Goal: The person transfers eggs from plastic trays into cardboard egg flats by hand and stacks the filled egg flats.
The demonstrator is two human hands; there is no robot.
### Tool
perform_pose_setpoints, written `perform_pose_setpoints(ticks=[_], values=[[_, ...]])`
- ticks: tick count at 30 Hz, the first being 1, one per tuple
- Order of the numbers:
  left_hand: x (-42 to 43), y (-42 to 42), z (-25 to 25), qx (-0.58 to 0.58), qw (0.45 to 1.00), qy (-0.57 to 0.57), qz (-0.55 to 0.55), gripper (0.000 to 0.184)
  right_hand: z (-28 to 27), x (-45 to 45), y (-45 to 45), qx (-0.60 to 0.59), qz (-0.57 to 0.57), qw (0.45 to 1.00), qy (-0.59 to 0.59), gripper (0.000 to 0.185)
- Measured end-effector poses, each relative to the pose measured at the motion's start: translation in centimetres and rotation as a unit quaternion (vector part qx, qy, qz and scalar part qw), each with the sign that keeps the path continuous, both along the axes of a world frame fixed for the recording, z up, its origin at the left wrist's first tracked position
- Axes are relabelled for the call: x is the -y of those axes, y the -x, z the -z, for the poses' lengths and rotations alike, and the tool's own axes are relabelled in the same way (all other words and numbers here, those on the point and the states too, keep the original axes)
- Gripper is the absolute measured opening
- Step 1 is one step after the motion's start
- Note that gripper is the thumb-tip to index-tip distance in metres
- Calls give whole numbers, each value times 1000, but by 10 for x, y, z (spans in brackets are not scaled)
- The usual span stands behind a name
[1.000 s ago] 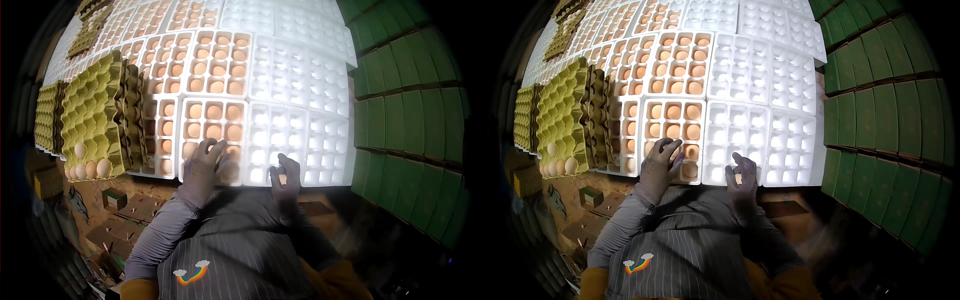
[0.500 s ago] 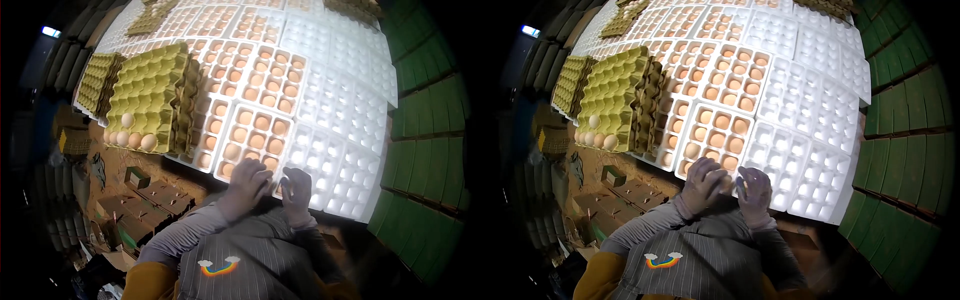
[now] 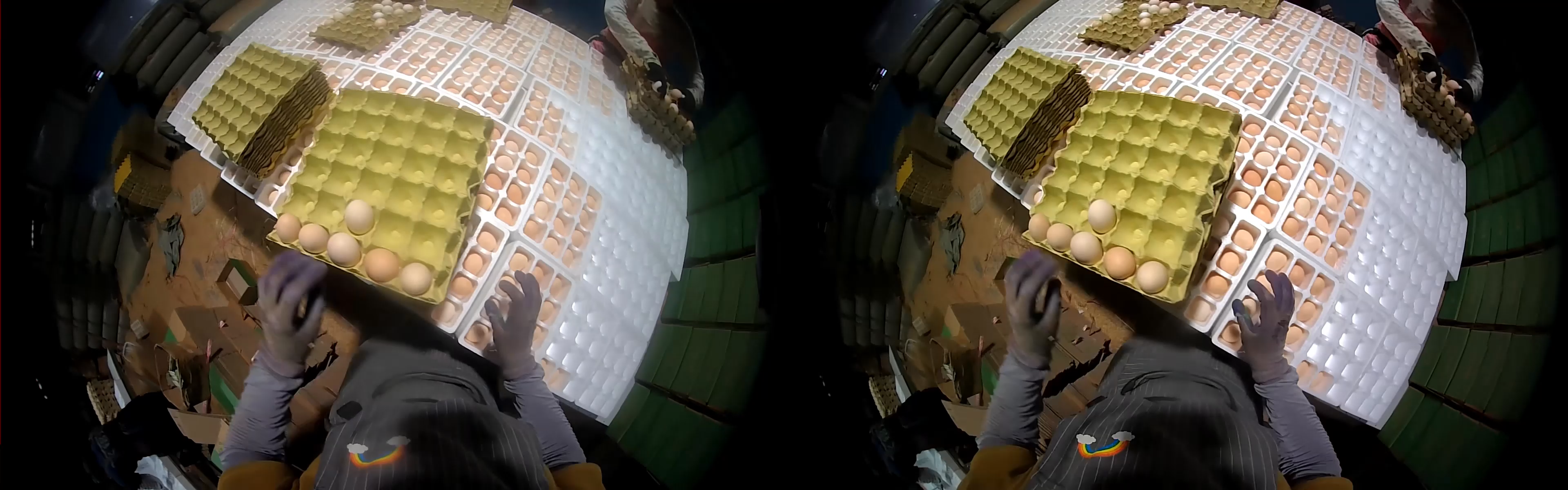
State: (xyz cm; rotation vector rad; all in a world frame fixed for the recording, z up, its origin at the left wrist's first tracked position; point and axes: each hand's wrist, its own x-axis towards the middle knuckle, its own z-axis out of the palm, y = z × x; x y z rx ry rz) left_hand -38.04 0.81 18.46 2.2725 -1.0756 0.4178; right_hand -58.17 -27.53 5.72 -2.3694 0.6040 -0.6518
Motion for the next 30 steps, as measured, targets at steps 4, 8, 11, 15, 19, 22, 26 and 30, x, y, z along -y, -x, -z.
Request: perform_pose_setpoints(ticks=[4, 8, 11, 15, 19, 22, 26, 30], values=[[-21, -106, -16, -24, 976, -201, 86, 56, -113, -29, -70, 65, -182, 979, 60, 48], [-24, -144, -15, -112, 947, -236, 185, 55, -120, -48, -103, -45, -237, 967, 84, 47], [-29, -154, -13, -110, 954, -217, 176, 54, -141, -48, -106, -18, -162, 971, -177, 47], [-38, -164, -3, -282, 942, -11, 179, 42, -165, -40, -123, -66, -137, 938, -310, 54], [-24, -153, -20, -551, 803, 211, 80, 29, -169, -74, -151, -321, -213, 913, 137, 60], [-11, -153, -21, -273, 940, -79, 190, 41, -173, -58, -164, -360, -233, 901, 65, 57], [-5, -143, -14, -177, 947, -170, 208, 51, -186, -24, -177, -98, -189, 764, -609, 56], [-16, -147, -30, -572, 809, 33, 130, 41, -178, -61, -222, -214, -243, 946, -8, 36]])
